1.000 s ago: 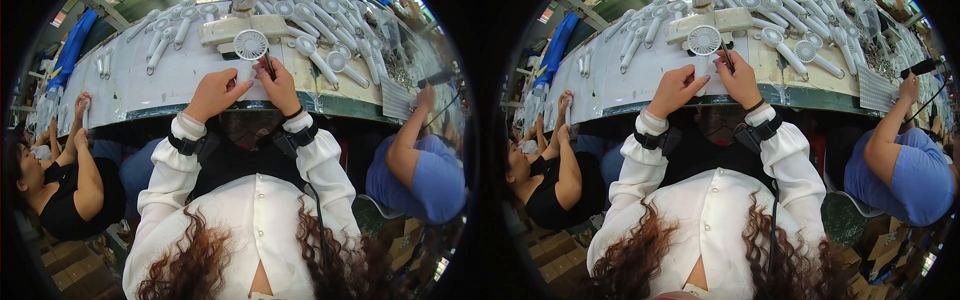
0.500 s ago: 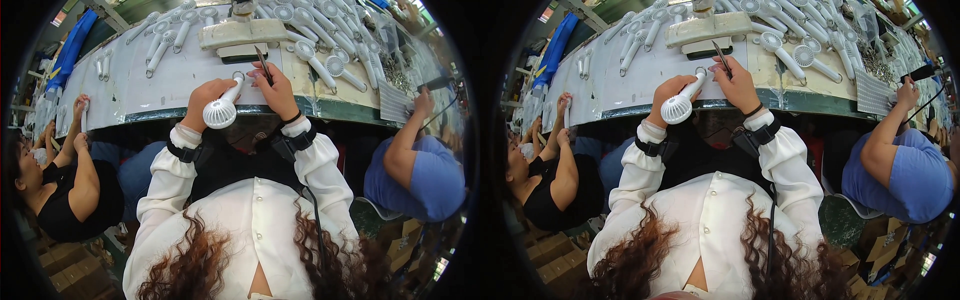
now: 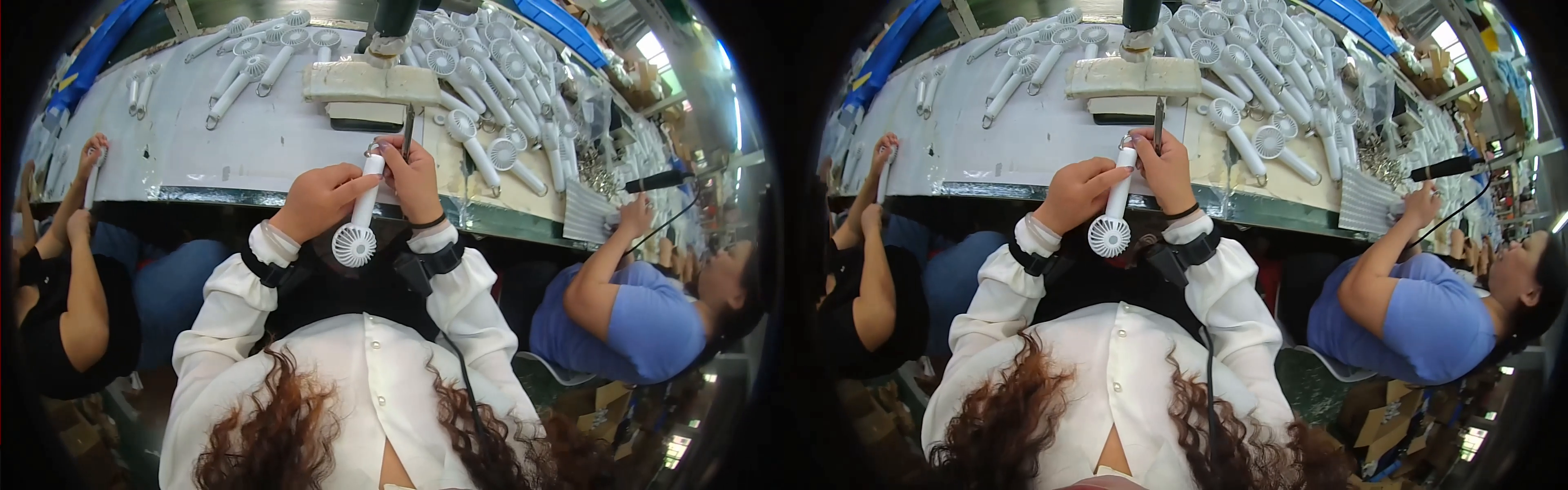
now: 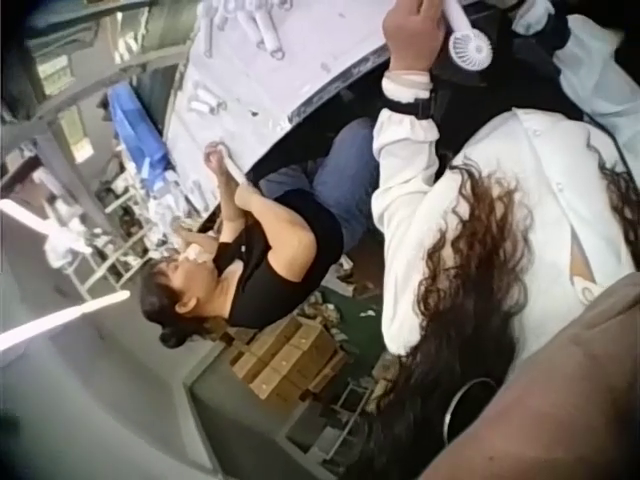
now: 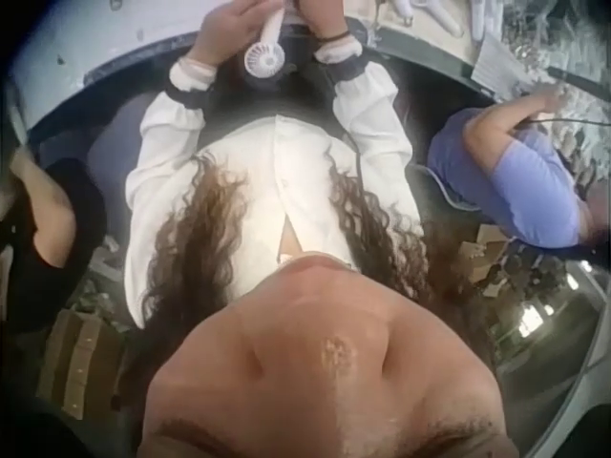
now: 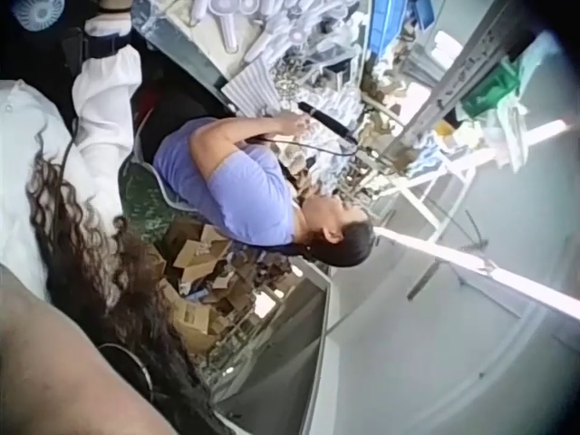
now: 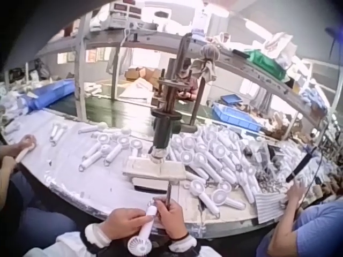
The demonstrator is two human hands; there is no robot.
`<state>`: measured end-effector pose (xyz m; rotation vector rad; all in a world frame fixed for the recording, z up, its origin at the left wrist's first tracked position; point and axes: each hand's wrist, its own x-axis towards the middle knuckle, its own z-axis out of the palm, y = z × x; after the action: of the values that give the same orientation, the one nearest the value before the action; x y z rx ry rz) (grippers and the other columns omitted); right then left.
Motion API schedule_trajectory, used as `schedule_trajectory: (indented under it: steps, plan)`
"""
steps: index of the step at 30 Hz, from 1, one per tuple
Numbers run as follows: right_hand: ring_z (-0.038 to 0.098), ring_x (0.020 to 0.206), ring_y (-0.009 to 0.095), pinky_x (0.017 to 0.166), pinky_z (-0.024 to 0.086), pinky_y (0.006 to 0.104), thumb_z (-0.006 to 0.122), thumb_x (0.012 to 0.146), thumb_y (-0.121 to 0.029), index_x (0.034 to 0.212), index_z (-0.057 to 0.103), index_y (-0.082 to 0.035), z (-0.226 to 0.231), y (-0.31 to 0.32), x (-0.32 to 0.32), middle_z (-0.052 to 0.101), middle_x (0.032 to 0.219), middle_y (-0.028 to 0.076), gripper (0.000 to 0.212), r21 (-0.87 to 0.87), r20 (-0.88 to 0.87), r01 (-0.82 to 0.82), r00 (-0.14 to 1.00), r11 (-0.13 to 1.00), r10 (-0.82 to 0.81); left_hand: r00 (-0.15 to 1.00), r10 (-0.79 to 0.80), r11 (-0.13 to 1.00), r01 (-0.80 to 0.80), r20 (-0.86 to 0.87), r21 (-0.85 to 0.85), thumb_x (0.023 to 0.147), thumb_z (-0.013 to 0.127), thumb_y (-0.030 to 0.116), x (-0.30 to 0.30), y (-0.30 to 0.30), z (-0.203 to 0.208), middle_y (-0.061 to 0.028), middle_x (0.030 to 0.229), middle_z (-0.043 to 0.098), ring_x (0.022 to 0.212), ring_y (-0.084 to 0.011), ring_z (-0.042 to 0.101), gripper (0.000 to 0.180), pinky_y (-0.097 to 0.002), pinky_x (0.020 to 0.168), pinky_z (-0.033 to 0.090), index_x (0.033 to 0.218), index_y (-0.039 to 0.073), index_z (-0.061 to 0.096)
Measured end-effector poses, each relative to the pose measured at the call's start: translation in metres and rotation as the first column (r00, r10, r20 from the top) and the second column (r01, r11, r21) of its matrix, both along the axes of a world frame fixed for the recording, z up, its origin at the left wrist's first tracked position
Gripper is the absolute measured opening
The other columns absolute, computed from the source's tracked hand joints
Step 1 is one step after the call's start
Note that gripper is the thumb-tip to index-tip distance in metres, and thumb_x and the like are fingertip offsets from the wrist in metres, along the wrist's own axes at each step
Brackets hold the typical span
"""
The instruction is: The person picks up a handheld fan, uses a small tool to insert a metal ring into the handle, and places it back on the table before repeating the process with a second fan.
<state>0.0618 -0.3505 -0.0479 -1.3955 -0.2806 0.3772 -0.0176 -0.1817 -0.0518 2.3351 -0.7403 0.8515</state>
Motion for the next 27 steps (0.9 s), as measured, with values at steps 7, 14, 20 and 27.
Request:
schedule_trajectory:
  steps: [7, 14, 20, 27]
  plan:
    - [0.046, 0.061, 0.002, 0.049, 0.035, 0.0163, 0.059, 0.098, -0.016, 0.107, 0.063, -0.004, 0.006, 0.008, 0.0, 0.066, 0.089, 0.002, 0.016, 0.156, -0.022, 0.114, 0.993, 0.981, -0.112, 0.974, -0.041, 0.954, -0.028, -0.221, -0.298, 0.085, 0.068, 0.008, -0.001, -0.003, -0.005, -0.0118, 0.097, 0.068, 0.078, -0.0228, 0.067, 0.043, -0.03, 0.067, 0.053, 0.126, 0.009, 0.054]
    - [0.045, 0.06, 0.002, 0.049, 0.033, 0.0162, 0.058, 0.099, -0.017, 0.109, 0.062, -0.002, 0.003, 0.016, -0.003, 0.065, 0.09, 0.002, 0.018, 0.265, -0.07, 0.165, 0.986, 0.95, -0.152, 0.718, -0.383, 0.718, -0.165, -0.581, -0.676, 0.097, 0.058, 0.01, -0.001, -0.01, 0.009, -0.0106, 0.099, 0.067, 0.082, -0.0138, 0.065, 0.041, -0.0271, 0.073, 0.051, 0.134, 0.005, 0.041]
    - [0.047, 0.065, 0.003, 0.051, 0.032, 0.0166, 0.056, 0.1, -0.019, 0.113, 0.06, -0.002, 0.005, 0.009, -0.002, 0.065, 0.091, 0.001, 0.022, 0.125, 0.154, 0.125, 0.978, 0.984, -0.144, 0.704, -0.401, 0.731, -0.139, -0.586, -0.668, 0.097, 0.059, 0.014, -0.006, -0.007, 0.011, -0.0091, 0.094, 0.066, 0.078, -0.0123, 0.062, 0.041, -0.027, 0.071, 0.05, 0.133, 0.004, 0.042]
    - [0.052, 0.071, 0.005, 0.058, 0.037, 0.0188, 0.05, 0.103, -0.022, 0.115, 0.059, -0.002, -0.002, -0.011, -0.005, 0.065, 0.093, 0.003, 0.026, 0.007, 0.304, 0.076, 0.95, 0.997, -0.075, 0.772, -0.139, 0.874, -0.199, -0.62, -0.444, 0.095, 0.062, 0.014, -0.014, -0.001, 0.017, -0.0096, 0.09, 0.064, 0.076, -0.0145, 0.062, 0.043, -0.0285, 0.07, 0.05, 0.132, 0.004, 0.044]
